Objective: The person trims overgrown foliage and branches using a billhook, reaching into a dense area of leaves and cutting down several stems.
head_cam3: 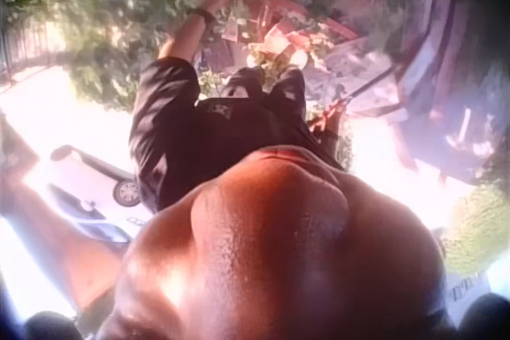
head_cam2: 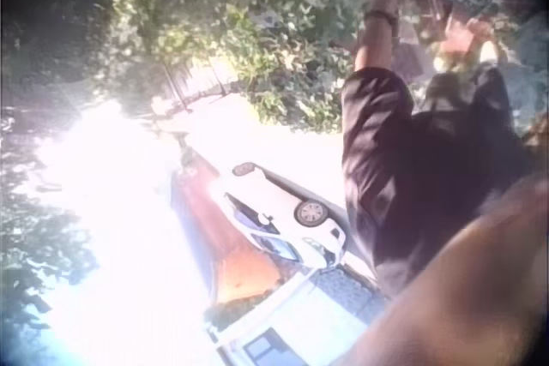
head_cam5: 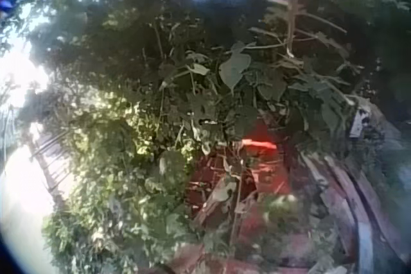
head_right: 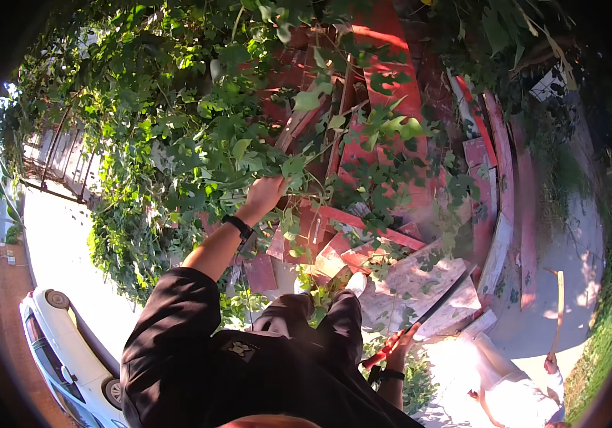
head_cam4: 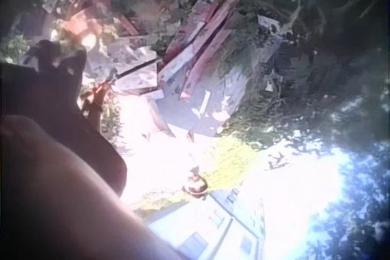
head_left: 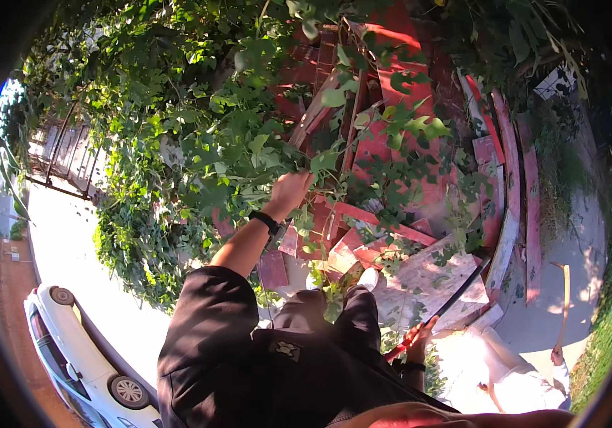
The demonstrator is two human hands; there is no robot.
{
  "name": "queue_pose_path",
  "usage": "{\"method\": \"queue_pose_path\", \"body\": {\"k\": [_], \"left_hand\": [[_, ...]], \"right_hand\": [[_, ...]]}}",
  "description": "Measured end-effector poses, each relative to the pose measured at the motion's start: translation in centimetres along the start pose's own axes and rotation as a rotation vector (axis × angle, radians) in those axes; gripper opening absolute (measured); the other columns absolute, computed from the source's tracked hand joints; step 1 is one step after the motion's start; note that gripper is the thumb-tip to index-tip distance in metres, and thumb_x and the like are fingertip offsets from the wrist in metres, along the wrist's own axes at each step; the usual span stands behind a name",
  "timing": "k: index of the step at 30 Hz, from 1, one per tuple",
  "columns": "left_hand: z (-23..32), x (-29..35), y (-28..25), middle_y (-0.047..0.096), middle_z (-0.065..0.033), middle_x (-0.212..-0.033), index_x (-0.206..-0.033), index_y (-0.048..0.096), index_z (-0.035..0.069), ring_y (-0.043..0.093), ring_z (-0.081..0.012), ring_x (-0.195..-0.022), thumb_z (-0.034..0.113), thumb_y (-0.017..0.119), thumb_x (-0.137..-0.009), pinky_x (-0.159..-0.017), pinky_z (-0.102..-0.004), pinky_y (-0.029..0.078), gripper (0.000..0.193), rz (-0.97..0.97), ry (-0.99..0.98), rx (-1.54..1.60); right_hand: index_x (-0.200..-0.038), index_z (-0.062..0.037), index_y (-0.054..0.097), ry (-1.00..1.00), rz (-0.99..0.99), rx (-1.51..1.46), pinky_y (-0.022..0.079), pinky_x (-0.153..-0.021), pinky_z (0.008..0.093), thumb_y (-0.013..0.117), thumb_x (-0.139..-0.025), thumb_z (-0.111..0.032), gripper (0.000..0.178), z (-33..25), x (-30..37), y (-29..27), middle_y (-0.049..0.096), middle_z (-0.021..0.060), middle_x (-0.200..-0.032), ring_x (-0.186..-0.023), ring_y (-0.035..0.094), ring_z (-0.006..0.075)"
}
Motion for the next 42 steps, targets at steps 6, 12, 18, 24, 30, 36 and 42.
{"method": "queue_pose_path", "body": {"k": [6,12,18,24,30,36,42], "left_hand": [[-8.2,7.8,2.4,0.069,-0.0157,-0.077,-0.089,0.067,0.009,0.067,-0.0382,-0.071,0.045,0.046,-0.100,-0.060,-0.0494,0.053,0.043,-0.156,-0.080,-0.163],[-23.9,28.7,-0.9,0.070,-0.0172,-0.084,-0.091,0.072,0.009,0.068,-0.0379,-0.077,0.045,0.048,-0.096,-0.071,-0.0511,0.056,0.043,-0.134,-0.400,-0.316],[-24.5,56.5,-4.3,0.069,-0.0153,-0.076,-0.083,0.071,0.008,0.067,-0.0376,-0.072,0.040,0.058,-0.093,-0.065,-0.0478,0.053,0.036,-0.024,-0.660,-0.327],[-14.5,92.5,-2.5,0.069,-0.0200,-0.079,-0.082,0.070,0.004,0.068,-0.0380,-0.075,0.037,0.052,-0.097,-0.070,-0.0478,0.053,0.040,-0.220,-1.250,-0.369],[1.5,108.0,-1.0,0.066,-0.0195,-0.101,-0.110,0.059,0.003,0.065,-0.0369,-0.094,0.031,0.064,-0.087,-0.081,-0.0468,0.052,0.037,-0.261,-1.465,-0.464],[8.2,109.0,4.2,0.064,-0.0182,-0.105,-0.106,0.065,0.007,0.063,-0.0362,-0.097,0.036,0.064,-0.085,-0.080,-0.0480,0.053,0.036,-0.251,-1.451,-0.281],[9.7,106.7,7.8,0.063,-0.0185,-0.106,-0.107,0.066,0.009,0.063,-0.0374,-0.097,0.032,0.064,-0.089,-0.083,-0.0463,0.051,0.030,-0.071,-1.279,-0.118]], "right_hand": [[-0.053,-0.0164,0.034,-0.275,-0.063,0.253,0.027,-0.029,0.0324,0.047,-0.089,-0.074,0.069,-5.1,2.6,0.3,0.030,-0.0003,-0.040,-0.029,0.031,0.0168],[-0.059,-0.0031,0.055,-0.902,-0.146,0.876,0.032,-0.044,0.0358,0.072,-0.086,-0.045,0.052,-6.5,3.0,2.5,0.048,-0.0004,-0.050,-0.048,0.046,0.0114],[-0.062,-0.0043,0.059,-0.757,-0.340,1.183,0.036,-0.043,0.0381,0.072,-0.085,-0.035,0.040,-3.1,5.4,9.2,0.053,0.0009,-0.052,-0.045,0.049,0.0143],[-0.073,0.0063,0.061,-0.984,-0.622,1.370,0.045,-0.054,0.0413,0.078,-0.079,-0.035,0.045,0.0,11.1,10.0,0.057,0.0124,-0.057,-0.057,0.058,0.0176],[-0.086,0.0085,0.066,-1.002,-0.813,1.525,0.052,-0.068,0.0440,0.078,-0.075,-0.038,0.050,3.9,12.5,3.7,0.068,0.0216,-0.076,-0.076,0.070,0.0308],[-0.084,0.0066,0.064,-1.070,-0.773,1.707,0.052,-0.062,0.0417,0.076,-0.074,-0.035,0.044,6.6,11.1,-0.6,0.064,0.0177,-0.067,-0.066,0.067,0.0268],[-0.082,-0.0014,0.058,-1.160,-1.124,1.260,0.044,-0.046,0.0267,0.069,-0.087,-0.016,0.019,4.5,16.1,-4.3,0.057,0.0003,-0.063,-0.050,0.054,0.0103]]}}
Point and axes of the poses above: each hand's wrist, its own x-axis away from the middle knuckle, its own y-axis out of the palm, z = x × y, the point moved 9 cm from there along -x, towards the middle knuckle
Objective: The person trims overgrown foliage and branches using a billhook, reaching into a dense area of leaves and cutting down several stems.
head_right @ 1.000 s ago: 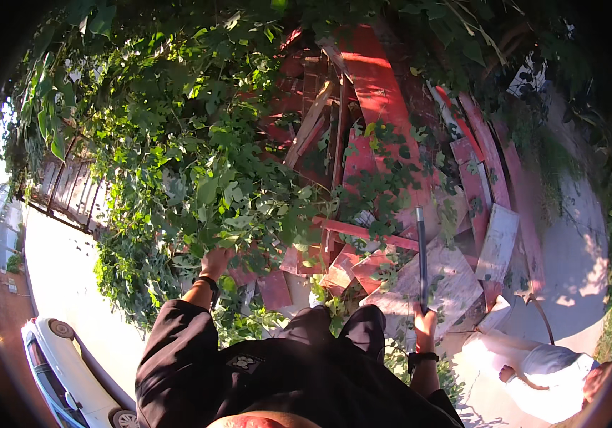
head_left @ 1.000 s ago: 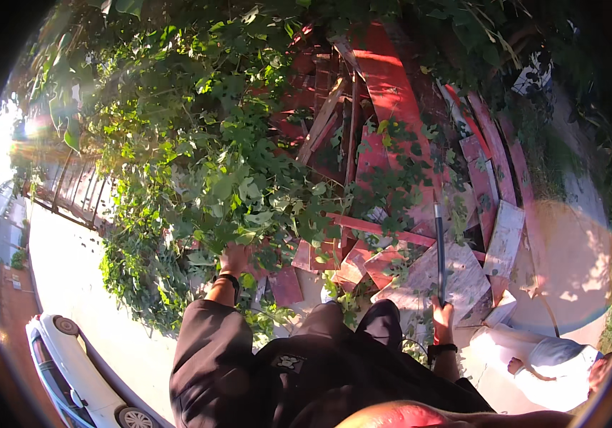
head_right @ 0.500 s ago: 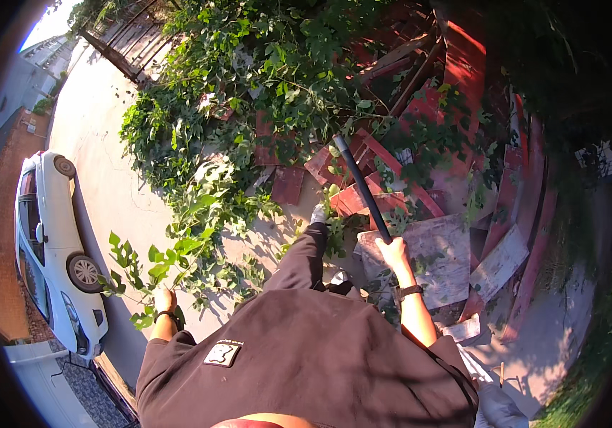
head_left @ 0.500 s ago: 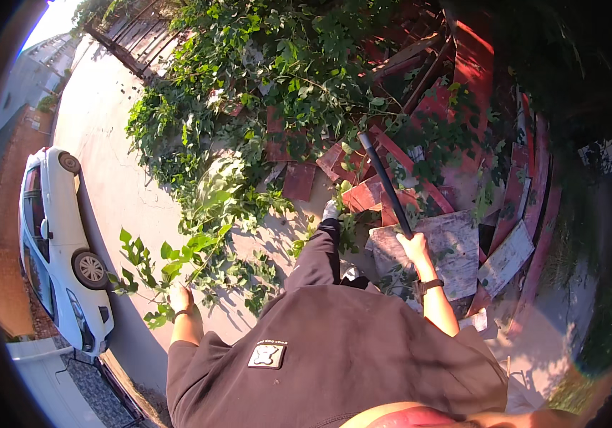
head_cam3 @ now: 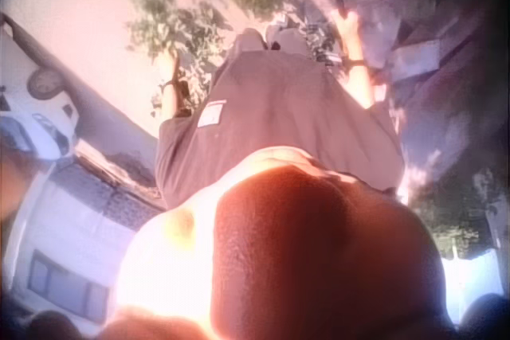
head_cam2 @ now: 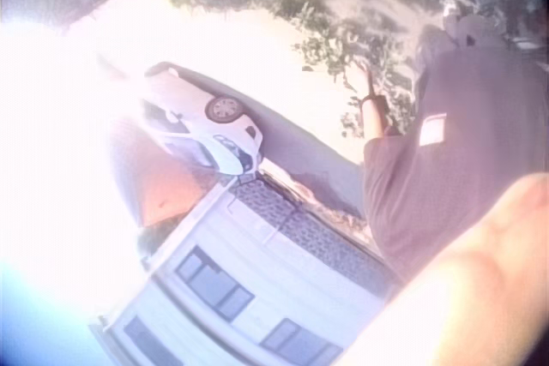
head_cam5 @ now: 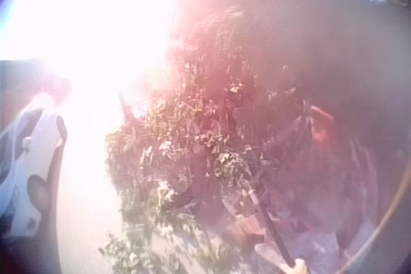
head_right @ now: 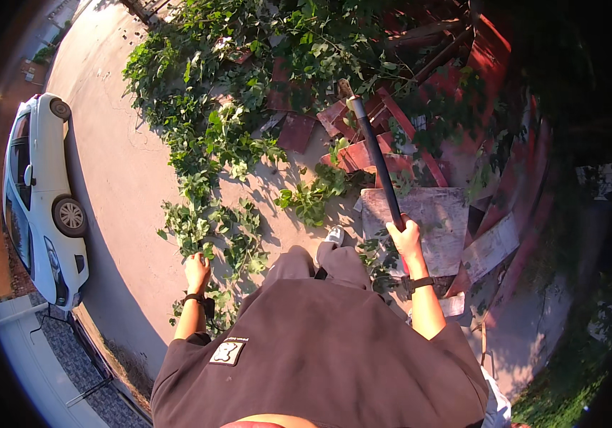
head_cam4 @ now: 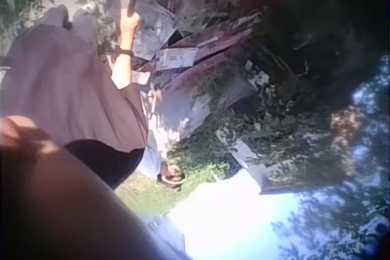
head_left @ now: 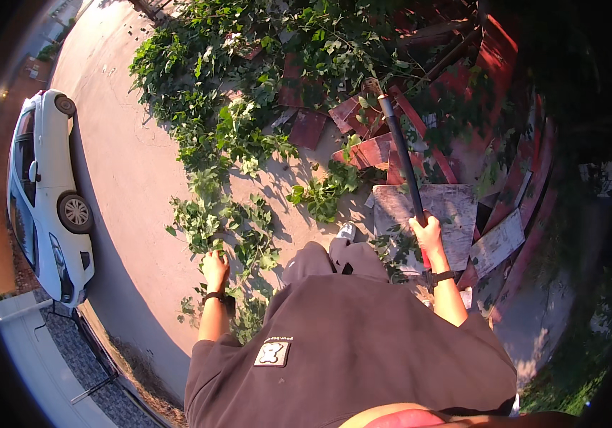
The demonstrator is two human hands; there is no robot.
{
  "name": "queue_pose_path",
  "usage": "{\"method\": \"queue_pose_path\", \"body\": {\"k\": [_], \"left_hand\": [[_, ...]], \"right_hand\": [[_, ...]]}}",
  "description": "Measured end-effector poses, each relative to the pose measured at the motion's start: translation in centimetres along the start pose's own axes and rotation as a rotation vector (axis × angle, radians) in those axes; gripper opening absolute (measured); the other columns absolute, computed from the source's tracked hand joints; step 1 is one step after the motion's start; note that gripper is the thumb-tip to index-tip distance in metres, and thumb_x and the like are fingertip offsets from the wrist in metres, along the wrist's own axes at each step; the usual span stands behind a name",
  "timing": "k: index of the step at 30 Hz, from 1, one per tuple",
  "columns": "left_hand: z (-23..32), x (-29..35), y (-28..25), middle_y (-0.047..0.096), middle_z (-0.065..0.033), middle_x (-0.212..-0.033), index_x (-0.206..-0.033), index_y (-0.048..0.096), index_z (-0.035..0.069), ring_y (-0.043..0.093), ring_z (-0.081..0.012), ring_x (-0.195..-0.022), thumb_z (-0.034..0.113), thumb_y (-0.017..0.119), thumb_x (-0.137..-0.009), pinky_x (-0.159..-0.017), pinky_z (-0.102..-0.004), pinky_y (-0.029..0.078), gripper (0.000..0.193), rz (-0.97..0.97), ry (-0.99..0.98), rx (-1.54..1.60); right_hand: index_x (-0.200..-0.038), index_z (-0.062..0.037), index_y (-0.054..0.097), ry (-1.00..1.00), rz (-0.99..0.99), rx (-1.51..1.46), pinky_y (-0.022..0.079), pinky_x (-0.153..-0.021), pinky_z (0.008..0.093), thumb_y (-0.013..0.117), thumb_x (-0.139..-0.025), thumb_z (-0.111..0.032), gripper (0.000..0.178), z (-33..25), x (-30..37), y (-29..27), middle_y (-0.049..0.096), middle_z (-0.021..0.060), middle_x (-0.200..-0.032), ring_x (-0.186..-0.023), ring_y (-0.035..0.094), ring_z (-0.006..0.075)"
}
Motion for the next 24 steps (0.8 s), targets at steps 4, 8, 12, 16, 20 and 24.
{"method": "queue_pose_path", "body": {"k": [4,8,12,16,20,24], "left_hand": [[0.8,-1.4,1.7,0.061,-0.0192,-0.107,-0.108,0.065,0.008,0.062,-0.0378,-0.095,0.029,0.065,-0.089,-0.081,-0.0459,0.053,0.029,-0.068,0.068,0.111],[1.3,-0.7,3.0,0.061,-0.0191,-0.107,-0.108,0.064,0.007,0.061,-0.0387,-0.094,0.023,0.063,-0.089,-0.080,-0.0469,0.051,0.025,-0.077,0.216,0.220],[3.0,2.7,2.8,0.061,-0.0194,-0.108,-0.109,0.064,0.006,0.060,-0.0382,-0.096,0.019,0.065,-0.087,-0.082,-0.0460,0.050,0.025,-0.049,0.328,0.273],[7.4,7.5,-0.7,0.060,-0.0183,-0.114,-0.114,0.062,0.005,0.057,-0.0368,-0.105,0.013,0.065,-0.086,-0.089,-0.0430,0.047,0.029,0.043,0.431,0.362],[15.2,14.1,-6.0,0.058,-0.0128,-0.122,-0.119,0.059,0.006,0.052,-0.0321,-0.115,0.014,0.068,-0.085,-0.098,-0.0428,0.041,0.036,0.165,0.579,0.342],[22.1,21.9,-7.4,0.055,-0.0130,-0.128,-0.123,0.057,0.007,0.049,-0.0318,-0.122,0.016,0.073,-0.080,-0.103,-0.0437,0.039,0.047,0.140,0.698,0.330]], "right_hand": [[-0.074,-0.0051,0.055,0.481,0.093,0.091,0.041,-0.046,0.0260,0.072,-0.085,-0.020,0.025,11.1,9.1,-3.2,0.053,-0.0020,-0.057,-0.049,0.051,0.0082],[-0.078,0.0053,0.065,0.524,0.167,0.359,0.049,-0.061,0.0410,0.068,-0.079,-0.022,0.028,8.4,17.4,-1.5,0.063,0.0136,-0.062,-0.061,0.062,0.0218],[-0.084,0.0021,0.068,0.511,0.053,0.582,0.050,-0.064,0.0455,0.063,-0.078,-0.024,0.027,7.9,22.6,0.1,0.066,0.0234,-0.071,-0.072,0.068,0.0382],[-0.087,-0.0031,0.070,0.381,-0.080,0.711,0.052,-0.068,0.0489,0.066,-0.079,-0.027,0.026,5.2,24.6,2.0,0.068,0.0231,-0.080,-0.077,0.067,0.0412],[-0.081,-0.0038,0.070,0.110,-0.221,0.801,0.054,-0.067,0.0493,0.063,-0.072,-0.019,0.019,4.4,23.8,4.7,0.068,0.0227,-0.077,-0.075,0.068,0.0413],[-0.076,-0.0030,0.069,-0.095,-0.362,0.809,0.054,-0.064,0.0487,0.061,-0.072,-0.018,0.018,4.5,23.8,5.4,0.067,0.0226,-0.072,-0.069,0.068,0.0401]]}}
Point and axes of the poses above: each hand's wrist, its own x-axis away from the middle knuckle, its own y-axis out of the palm, z = x × y, the point moved 9 cm from there along -x, towards the middle knuckle
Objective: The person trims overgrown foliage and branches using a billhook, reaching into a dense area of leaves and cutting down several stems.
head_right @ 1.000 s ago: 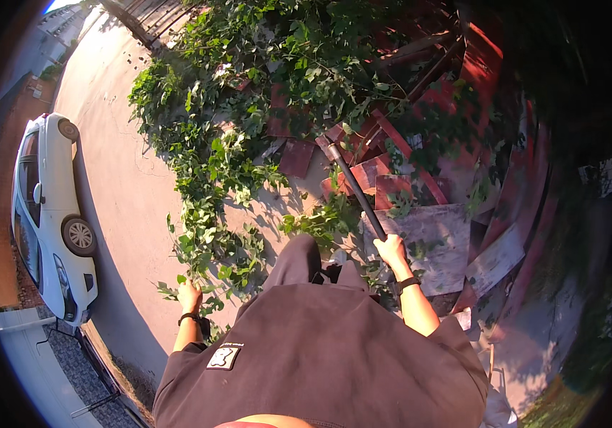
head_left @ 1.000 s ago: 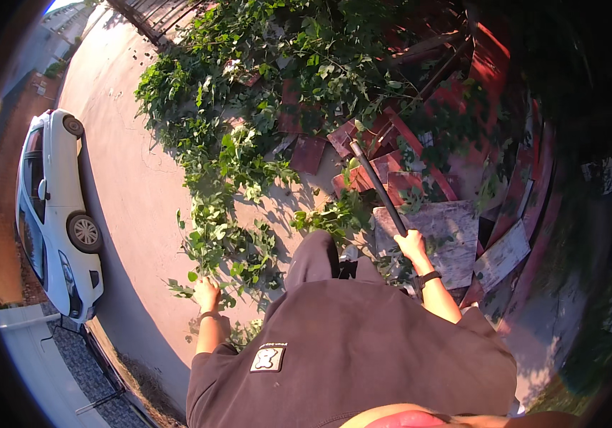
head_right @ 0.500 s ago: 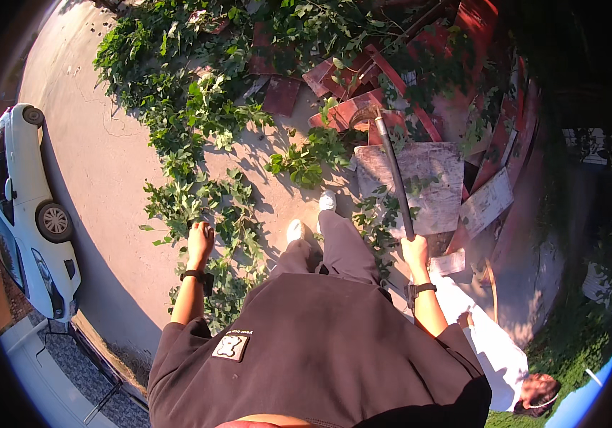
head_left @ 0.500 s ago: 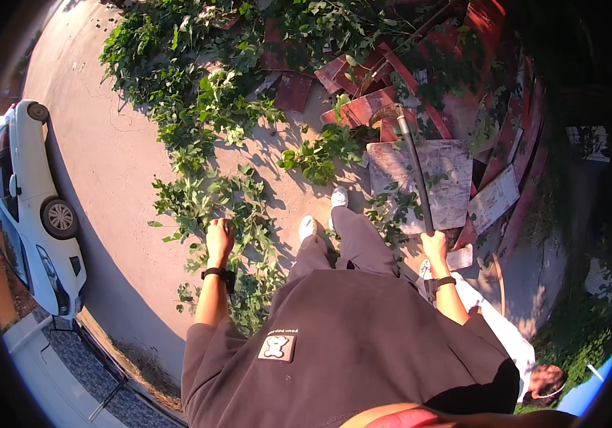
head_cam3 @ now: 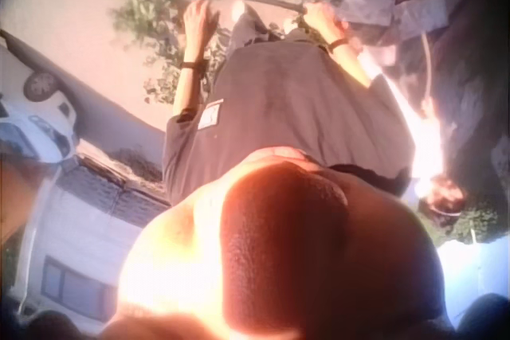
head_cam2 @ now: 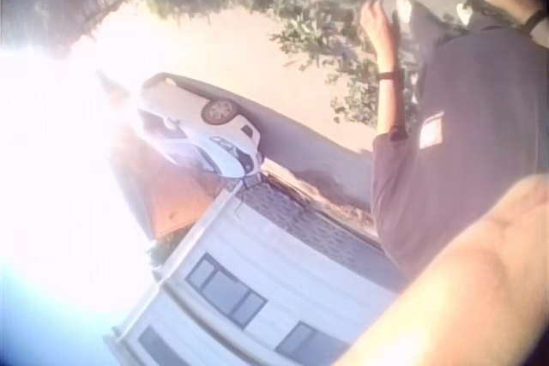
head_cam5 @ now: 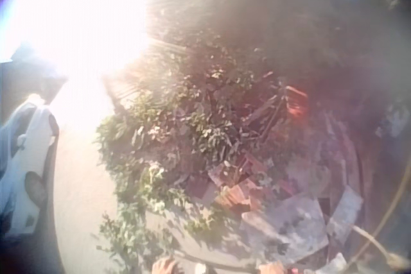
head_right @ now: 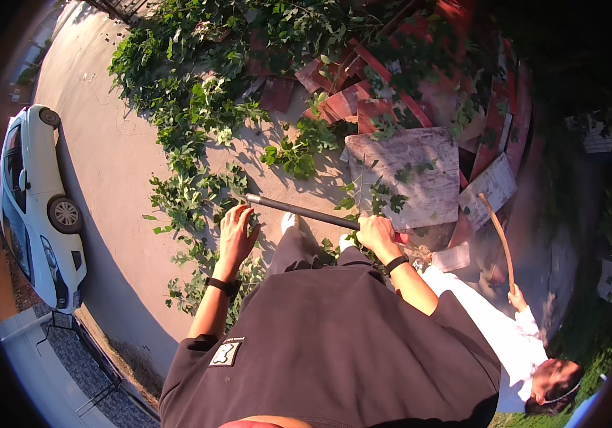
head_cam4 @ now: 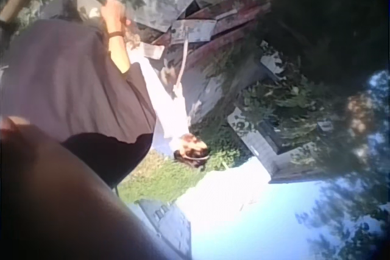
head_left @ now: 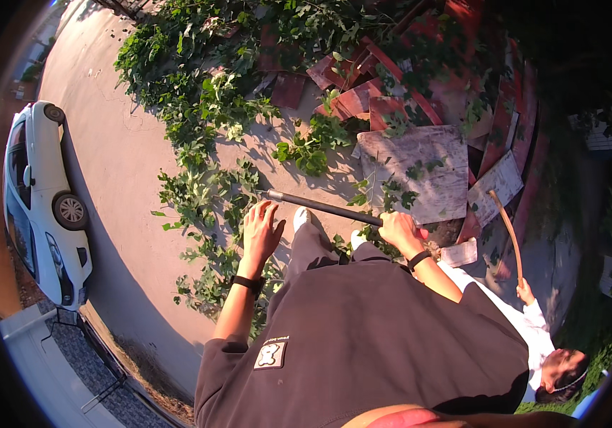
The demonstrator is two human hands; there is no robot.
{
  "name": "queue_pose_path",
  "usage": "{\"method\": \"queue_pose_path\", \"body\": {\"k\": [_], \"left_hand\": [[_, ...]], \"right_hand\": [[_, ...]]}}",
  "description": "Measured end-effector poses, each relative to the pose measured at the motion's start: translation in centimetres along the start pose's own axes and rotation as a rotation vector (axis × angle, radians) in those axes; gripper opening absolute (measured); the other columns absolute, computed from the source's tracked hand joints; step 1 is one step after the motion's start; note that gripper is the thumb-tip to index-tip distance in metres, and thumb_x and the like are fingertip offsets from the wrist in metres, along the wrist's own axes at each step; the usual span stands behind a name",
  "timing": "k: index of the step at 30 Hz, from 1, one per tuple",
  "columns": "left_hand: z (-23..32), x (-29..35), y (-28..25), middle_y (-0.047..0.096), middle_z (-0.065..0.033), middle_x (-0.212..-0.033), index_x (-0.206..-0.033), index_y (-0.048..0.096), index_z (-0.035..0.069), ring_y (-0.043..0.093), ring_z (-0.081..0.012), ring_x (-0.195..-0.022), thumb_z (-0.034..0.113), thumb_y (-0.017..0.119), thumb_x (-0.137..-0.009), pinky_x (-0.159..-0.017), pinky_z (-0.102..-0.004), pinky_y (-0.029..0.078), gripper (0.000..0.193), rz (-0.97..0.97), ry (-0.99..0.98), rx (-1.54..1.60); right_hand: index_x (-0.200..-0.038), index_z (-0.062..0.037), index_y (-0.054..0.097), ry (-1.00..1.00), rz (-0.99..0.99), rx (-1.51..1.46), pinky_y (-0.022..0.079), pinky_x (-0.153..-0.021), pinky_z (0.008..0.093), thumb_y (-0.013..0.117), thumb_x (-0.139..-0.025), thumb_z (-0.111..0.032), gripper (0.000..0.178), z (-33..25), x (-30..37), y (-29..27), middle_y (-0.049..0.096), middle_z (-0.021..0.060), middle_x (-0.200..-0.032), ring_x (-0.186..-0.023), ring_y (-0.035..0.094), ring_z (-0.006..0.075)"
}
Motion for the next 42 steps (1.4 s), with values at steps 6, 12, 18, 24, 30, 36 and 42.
{"method": "queue_pose_path", "body": {"k": [6,12,18,24,30,36,42], "left_hand": [[11.7,4.6,5.8,0.053,-0.0130,-0.131,-0.134,0.050,0.007,0.046,-0.0301,-0.128,0.023,0.076,-0.078,-0.107,-0.0441,0.034,0.063,-0.164,0.119,-0.036],[17.4,7.8,7.5,0.063,-0.0082,-0.104,-0.118,0.060,0.007,0.058,-0.0269,-0.104,0.024,0.069,-0.086,-0.094,-0.0411,0.041,0.037,-0.157,0.166,-0.091],[17.4,11.8,9.4,0.061,-0.0059,-0.090,-0.105,0.065,0.012,0.059,-0.0257,-0.093,0.025,0.067,-0.088,-0.083,-0.0382,0.044,0.022,-0.168,0.148,-0.006],[19.3,14.9,11.0,0.062,-0.0053,-0.093,-0.110,0.064,0.014,0.058,-0.0241,-0.094,0.028,0.068,-0.086,-0.082,-0.0381,0.042,0.028,-0.147,0.157,0.007],[23.0,16.2,10.2,0.060,-0.0045,-0.088,-0.106,0.066,0.013,0.058,-0.0246,-0.092,0.025,0.069,-0.086,-0.084,-0.0378,0.043,0.023,-0.077,0.105,-0.007],[31.6,13.7,13.2,0.061,-0.0036,-0.088,-0.104,0.066,0.013,0.059,-0.0234,-0.091,0.024,0.069,-0.085,-0.083,-0.0376,0.042,0.021,-0.045,0.116,-0.060],[44.6,8.4,19.6,0.059,-0.0024,-0.092,-0.110,0.064,0.016,0.057,-0.0219,-0.094,0.031,0.068,-0.085,-0.085,-0.0381,0.043,0.029,-0.113,0.265,-0.099]], "right_hand": [[-0.073,-0.0052,0.066,-0.276,0.062,0.056,0.053,-0.054,0.0457,0.061,-0.073,-0.016,0.012,0.5,4.0,-1.2,0.064,0.0177,-0.063,-0.059,0.067,0.0345],[-0.072,-0.0062,0.064,-0.369,0.143,0.089,0.053,-0.056,0.0457,0.063,-0.069,-0.013,0.007,1.8,8.5,-0.8,0.065,0.0141,-0.065,-0.060,0.067,0.0334],[-0.074,-0.0057,0.062,-0.351,0.080,0.094,0.053,-0.058,0.0475,0.065,-0.069,-0.013,0.009,1.9,12.8,0.5,0.066,0.0145,-0.070,-0.063,0.067,0.0345],[-0.081,-0.0025,0.061,-0.401,-0.038,-0.023,0.052,-0.068,0.0483,0.071,-0.069,-0.018,0.022,3.5,16.4,1.6,0.066,0.0166,-0.075,-0.075,0.067,0.0373],[-0.079,-0.0046,0.060,-0.491,-0.153,-0.131,0.049,-0.067,0.0470,0.072,-0.071,-0.023,0.023,6.4,17.0,1.2,0.063,0.0108,-0.080,-0.079,0.064,0.0337],[-0.082,-0.0053,0.068,-0.364,-0.346,-0.067,0.052,-0.065,0.0447,0.069,-0.070,-0.029,0.026,16.5,17.1,1.2,0.069,0.0132,-0.074,-0.072,0.068,0.0324],[-0.081,-0.0040,0.069,-0.223,-0.394,-0.063,0.052,-0.064,0.0441,0.066,-0.069,-0.025,0.025,31.1,20.2,-2.2,0.069,0.0161,-0.073,-0.071,0.068,0.0335]]}}
Point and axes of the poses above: each hand's wrist, its own x-axis away from the middle knuckle, its own y-axis out of the palm, z = x × y, the point moved 9 cm from there along -x, towards the middle knuckle
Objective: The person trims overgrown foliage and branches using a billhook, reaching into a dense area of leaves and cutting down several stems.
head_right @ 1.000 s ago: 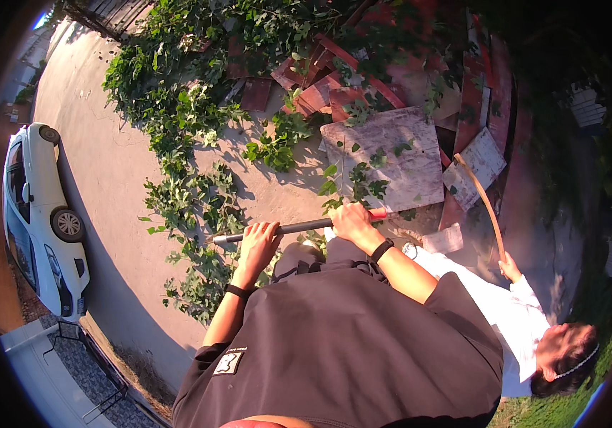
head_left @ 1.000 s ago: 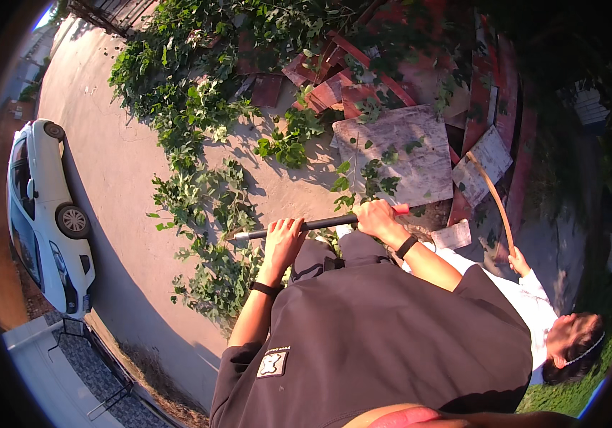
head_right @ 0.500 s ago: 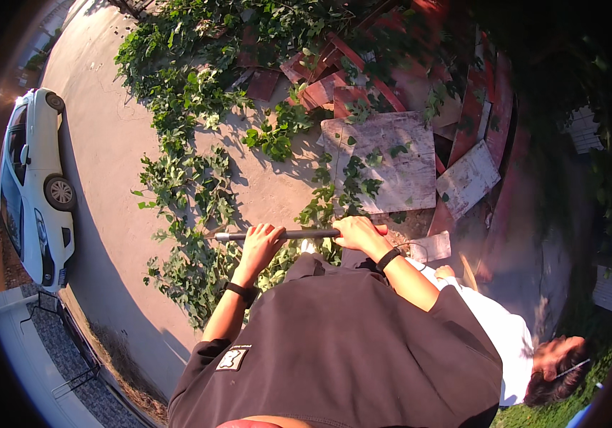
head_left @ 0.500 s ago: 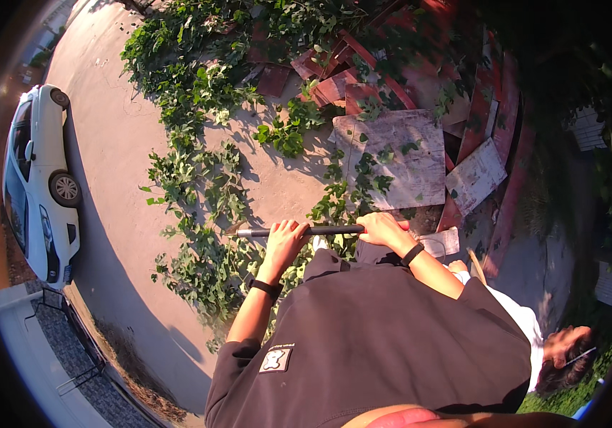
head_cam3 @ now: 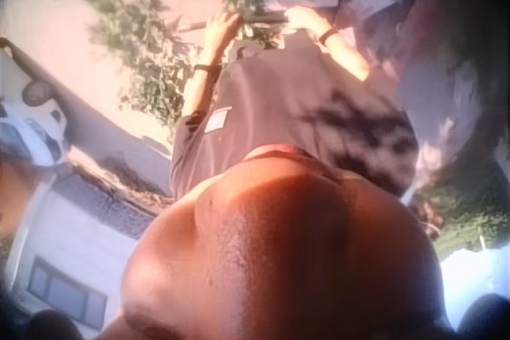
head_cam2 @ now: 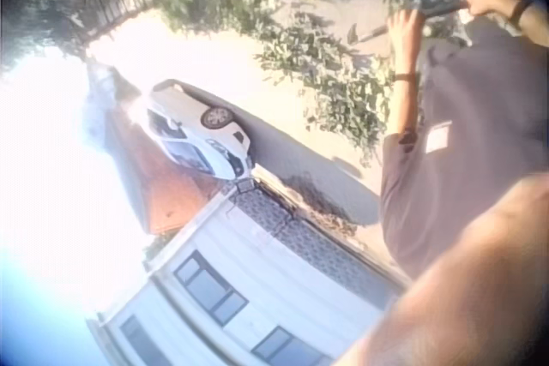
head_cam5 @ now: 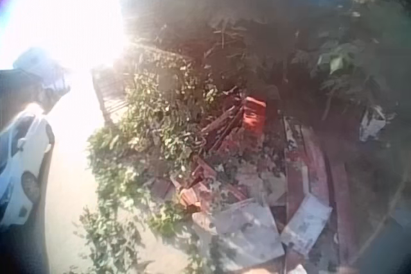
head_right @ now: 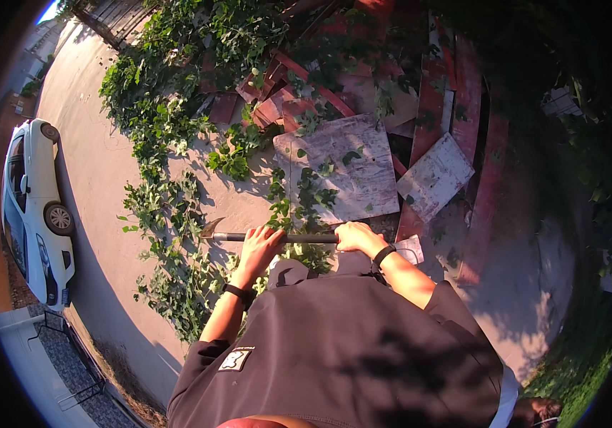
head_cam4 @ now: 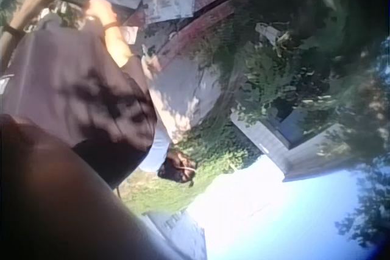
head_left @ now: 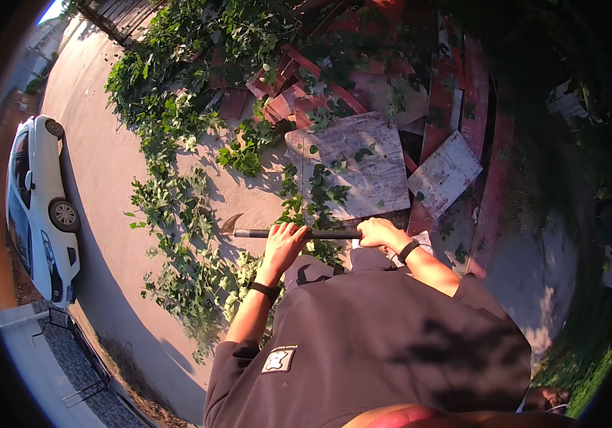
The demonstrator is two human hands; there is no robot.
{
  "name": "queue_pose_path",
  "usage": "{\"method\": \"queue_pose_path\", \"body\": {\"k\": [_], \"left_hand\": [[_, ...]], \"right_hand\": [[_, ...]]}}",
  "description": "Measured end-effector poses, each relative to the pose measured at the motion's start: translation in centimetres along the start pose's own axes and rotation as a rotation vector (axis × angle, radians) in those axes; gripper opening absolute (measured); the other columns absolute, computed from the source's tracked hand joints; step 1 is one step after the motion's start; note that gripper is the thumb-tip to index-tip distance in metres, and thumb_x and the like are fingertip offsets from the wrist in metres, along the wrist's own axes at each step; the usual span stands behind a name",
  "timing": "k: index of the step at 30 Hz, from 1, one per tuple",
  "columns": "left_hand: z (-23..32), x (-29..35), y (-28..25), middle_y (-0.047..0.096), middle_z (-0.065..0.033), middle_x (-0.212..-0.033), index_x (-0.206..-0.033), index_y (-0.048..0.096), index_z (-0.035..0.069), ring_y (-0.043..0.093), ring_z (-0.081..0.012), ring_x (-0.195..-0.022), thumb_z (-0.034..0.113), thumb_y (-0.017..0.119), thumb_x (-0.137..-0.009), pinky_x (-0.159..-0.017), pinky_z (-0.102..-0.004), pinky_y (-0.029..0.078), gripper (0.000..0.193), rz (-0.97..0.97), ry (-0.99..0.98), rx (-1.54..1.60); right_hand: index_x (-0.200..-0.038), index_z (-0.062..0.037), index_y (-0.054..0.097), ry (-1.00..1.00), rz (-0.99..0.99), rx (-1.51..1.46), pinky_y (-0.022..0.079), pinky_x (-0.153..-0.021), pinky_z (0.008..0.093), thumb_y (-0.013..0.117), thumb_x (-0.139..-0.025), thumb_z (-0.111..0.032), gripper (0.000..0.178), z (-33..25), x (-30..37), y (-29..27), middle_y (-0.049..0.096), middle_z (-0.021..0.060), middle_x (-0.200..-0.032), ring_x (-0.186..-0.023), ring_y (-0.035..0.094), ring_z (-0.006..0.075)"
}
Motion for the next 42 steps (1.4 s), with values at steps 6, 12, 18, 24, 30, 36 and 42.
{"method": "queue_pose_path", "body": {"k": [6,12,18,24,30,36,42], "left_hand": [[9.2,-7.6,0.5,0.059,-0.0038,-0.097,-0.113,0.064,0.016,0.056,-0.0229,-0.097,0.028,0.069,-0.084,-0.088,-0.0381,0.042,0.032,0.028,0.197,0.003],[11.1,-9.3,2.9,0.062,-0.0060,-0.105,-0.108,0.065,0.011,0.055,-0.0264,-0.105,0.018,0.066,-0.084,-0.094,-0.0394,0.041,0.025,0.066,0.279,0.101],[11.2,-6.9,5.0,0.060,-0.0091,-0.112,-0.106,0.064,0.010,0.054,-0.0306,-0.107,0.011,0.065,-0.082,-0.092,-0.0436,0.042,0.024,0.140,0.146,0.143],[11.1,-1.6,5.9,0.061,-0.0083,-0.112,-0.106,0.065,0.011,0.055,-0.0305,-0.106,0.016,0.067,-0.082,-0.091,-0.0445,0.042,0.025,0.139,-0.034,0.110],[13.9,0.3,6.9,0.061,-0.0090,-0.109,-0.100,0.066,0.010,0.055,-0.0301,-0.104,0.019,0.066,-0.085,-0.088,-0.0445,0.042,0.017,0.225,-0.172,0.023],[21.9,-0.9,10.5,0.060,-0.0101,-0.112,-0.105,0.065,0.008,0.054,-0.0305,-0.106,0.013,0.066,-0.081,-0.090,-0.0417,0.043,0.024,0.189,-0.255,0.050],[27.6,-2.9,11.6,0.059,-0.0106,-0.113,-0.105,0.065,0.008,0.054,-0.0313,-0.107,0.015,0.065,-0.085,-0.090,-0.0424,0.043,0.022,0.158,-0.310,0.067]], "right_hand": [[-0.084,-0.0061,0.073,0.179,0.143,-0.118,0.054,-0.071,0.0478,0.063,-0.068,-0.021,0.024,9.0,7.3,-1.9,0.069,0.0210,-0.079,-0.077,0.069,0.0391],[-0.080,-0.0044,0.073,0.298,0.451,-0.119,0.055,-0.073,0.0496,0.062,-0.067,-0.020,0.023,12.0,12.6,0.1,0.069,0.0240,-0.080,-0.080,0.069,0.0410],[-0.078,-0.0018,0.072,0.458,0.513,-0.050,0.056,-0.076,0.0478,0.065,-0.068,-0.027,0.028,18.0,19.3,3.6,0.069,0.0239,-0.080,-0.083,0.070,0.0400],[-0.083,-0.0034,0.073,0.539,0.511,-0.091,0.055,-0.078,0.0482,0.069,-0.071,-0.030,0.029,21.8,23.9,2.6,0.070,0.0228,-0.082,-0.084,0.070,0.0399],[-0.092,-0.0077,0.074,0.495,0.450,-0.165,0.054,-0.083,0.0495,0.069,-0.075,-0.033,0.031,25.5,24.6,2.6,0.071,0.0215,-0.092,-0.092,0.069,0.0400],[-0.082,-0.0072,0.072,0.373,0.464,-0.125,0.055,-0.077,0.0485,0.066,-0.070,-0.029,0.026,33.0,30.5,2.3,0.070,0.0197,-0.084,-0.083,0.069,0.0395],[-0.087,-0.0073,0.074,0.537,0.372,-0.058,0.055,-0.083,0.0473,0.065,-0.073,-0.029,0.028,42.3,37.6,4.9,0.071,0.0200,-0.089,-0.089,0.068,0.0395]]}}
Point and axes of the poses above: each hand's wrist, its own x-axis away from the middle knuckle, its own y-axis out of the palm, z = x × y, the point moved 9 cm from there along -x, towards the middle knuckle
